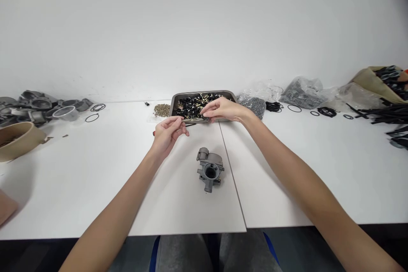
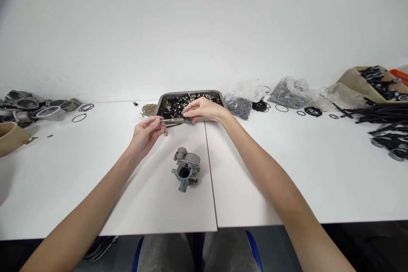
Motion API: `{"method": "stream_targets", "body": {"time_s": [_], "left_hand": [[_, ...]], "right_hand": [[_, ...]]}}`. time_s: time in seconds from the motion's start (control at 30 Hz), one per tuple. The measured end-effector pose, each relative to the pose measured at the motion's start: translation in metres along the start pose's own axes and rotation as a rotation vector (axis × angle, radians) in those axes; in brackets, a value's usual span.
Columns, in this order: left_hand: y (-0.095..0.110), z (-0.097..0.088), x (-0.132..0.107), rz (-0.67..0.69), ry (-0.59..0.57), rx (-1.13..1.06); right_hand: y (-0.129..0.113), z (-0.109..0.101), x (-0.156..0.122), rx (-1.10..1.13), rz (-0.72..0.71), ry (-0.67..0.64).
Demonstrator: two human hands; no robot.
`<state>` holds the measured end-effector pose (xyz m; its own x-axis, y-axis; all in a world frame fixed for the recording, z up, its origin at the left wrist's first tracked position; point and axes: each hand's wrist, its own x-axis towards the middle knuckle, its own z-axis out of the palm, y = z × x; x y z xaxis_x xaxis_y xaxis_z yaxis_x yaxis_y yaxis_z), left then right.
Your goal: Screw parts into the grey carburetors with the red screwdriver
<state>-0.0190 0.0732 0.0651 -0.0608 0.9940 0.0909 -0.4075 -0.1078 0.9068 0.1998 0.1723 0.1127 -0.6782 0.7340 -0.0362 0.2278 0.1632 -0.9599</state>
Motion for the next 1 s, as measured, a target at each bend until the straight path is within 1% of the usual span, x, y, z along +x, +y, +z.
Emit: {"method": "stream_targets", "body": {"time_s": [0.07, 0.17, 0.33, 0.47, 0.67, 0.77, 0.9, 1.0], "left_hand": [[0.001, 0.000, 0.000, 0.013, -0.007, -0.004], [0.003, 0.000, -0.001, 0.014, -0.021, -0.005], [0.007, 0.002, -0.002, 0.018, -0.011, -0.007], [0.007, 0.001, -0.002, -0.011, -0.023, 0.027], [0.004, 0.000, -0.001, -0.013, -0.044, 0.082], [0.002, 0.000, -0.001, 0.018, -0.040, 0.109], [0.000, 0.000, -0.002, 0.092, -0.029, 0.229], [-0.001, 0.001, -0.003, 0.112, -0.063, 0.361]], "right_hand": [[0.002, 0.012, 0.003, 0.072, 0.041, -0.033], [0.004, 0.022, 0.005, 0.105, 0.076, -0.052], [0.004, 0.029, 0.006, 0.094, 0.130, -0.041], [0.007, 0.034, 0.009, 0.156, 0.153, -0.029], [0.019, 0.043, 0.015, 0.156, 0.124, -0.033], [0.024, 0.048, 0.019, 0.217, 0.122, -0.007], [0.028, 0.055, 0.023, 0.320, 0.146, 0.031], [0.029, 0.059, 0.024, 0.370, 0.150, 0.045]]}}
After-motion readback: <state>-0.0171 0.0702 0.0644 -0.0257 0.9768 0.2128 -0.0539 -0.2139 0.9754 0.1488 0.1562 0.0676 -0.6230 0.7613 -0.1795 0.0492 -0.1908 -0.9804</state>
